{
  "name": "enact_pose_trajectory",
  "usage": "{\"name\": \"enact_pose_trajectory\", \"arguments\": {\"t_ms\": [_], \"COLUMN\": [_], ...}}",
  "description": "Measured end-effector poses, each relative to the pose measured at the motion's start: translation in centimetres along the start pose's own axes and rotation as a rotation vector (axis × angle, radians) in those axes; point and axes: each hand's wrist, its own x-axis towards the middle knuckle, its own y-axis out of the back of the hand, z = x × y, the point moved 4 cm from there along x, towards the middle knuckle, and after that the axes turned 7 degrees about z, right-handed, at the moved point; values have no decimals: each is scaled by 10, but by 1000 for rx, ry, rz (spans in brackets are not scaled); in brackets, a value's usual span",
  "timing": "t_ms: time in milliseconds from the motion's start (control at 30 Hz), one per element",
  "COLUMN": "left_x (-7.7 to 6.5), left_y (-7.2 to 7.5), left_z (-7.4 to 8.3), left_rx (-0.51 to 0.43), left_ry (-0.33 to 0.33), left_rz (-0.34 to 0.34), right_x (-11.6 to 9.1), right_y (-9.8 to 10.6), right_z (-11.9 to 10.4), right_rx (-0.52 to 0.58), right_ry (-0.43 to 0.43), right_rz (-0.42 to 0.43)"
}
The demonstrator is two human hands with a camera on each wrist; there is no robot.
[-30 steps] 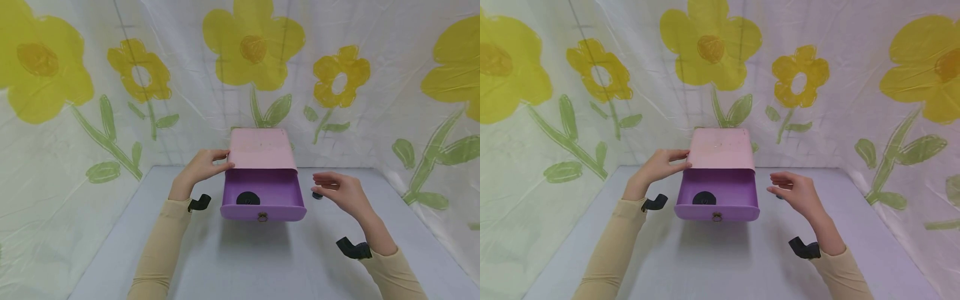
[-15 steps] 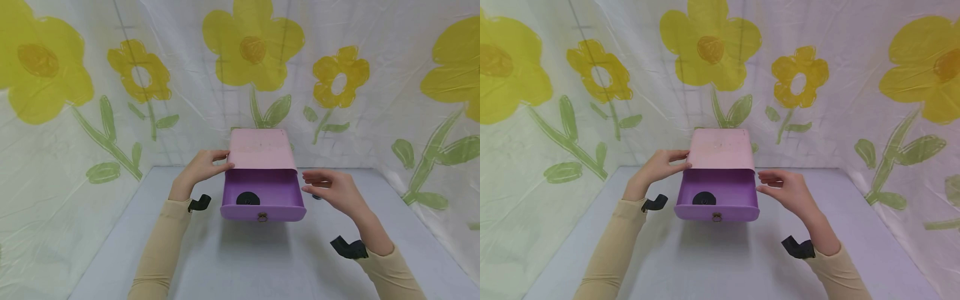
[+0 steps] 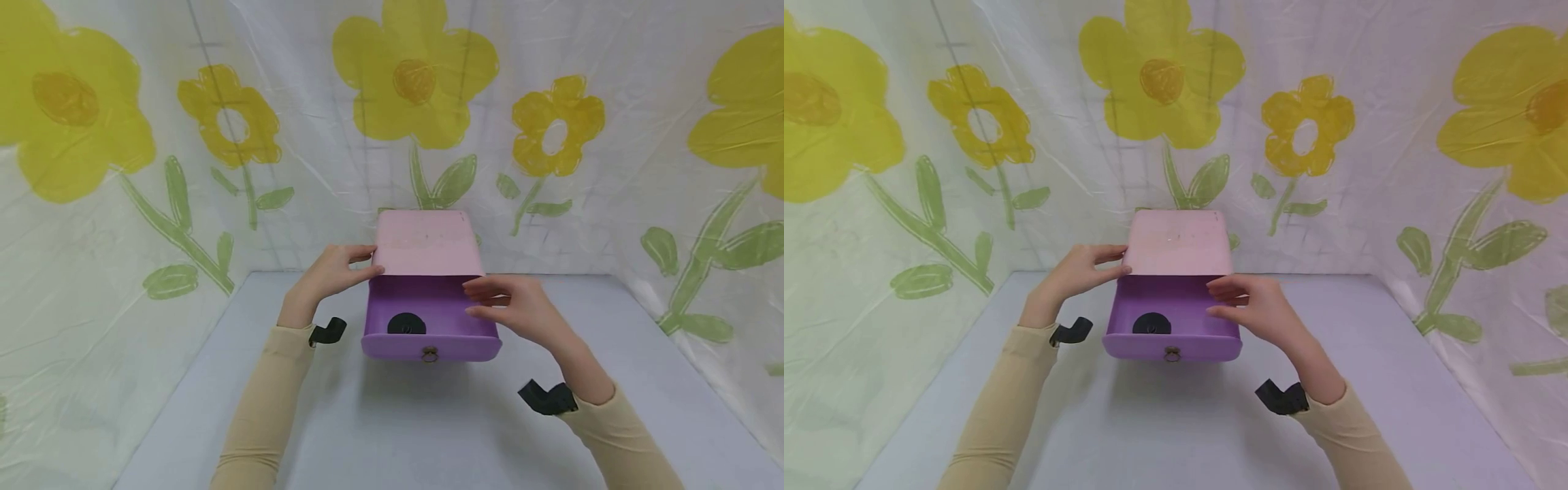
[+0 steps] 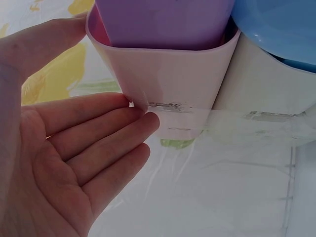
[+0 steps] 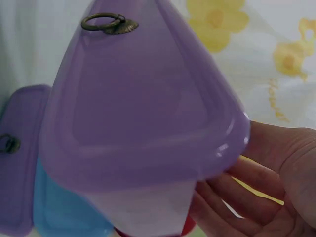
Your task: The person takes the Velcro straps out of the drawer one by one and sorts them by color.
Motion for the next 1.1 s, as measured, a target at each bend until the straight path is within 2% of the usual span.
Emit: {"name": "enact_pose_trajectory", "arguments": {"t_ms": [200,533,800,1100], "left_x": [0,0,0,0], "left_y": [0,-2,-1,-1], "left_z": [1,0,-1,-1], "left_rx": [0,-5,3,-14], "left_ry": [-1,-11,-8,-2], "left_rz": [3,6,10,10], "right_x": [8,18,24,30], "right_y": [-15,-38,-49,-63], "right_z": [-2,-11,-15,-14], "right_rx": [23,-28,26,50], "right_ry": [12,58,90,52], "right_rz": [-65,-188,-271,-358]}}
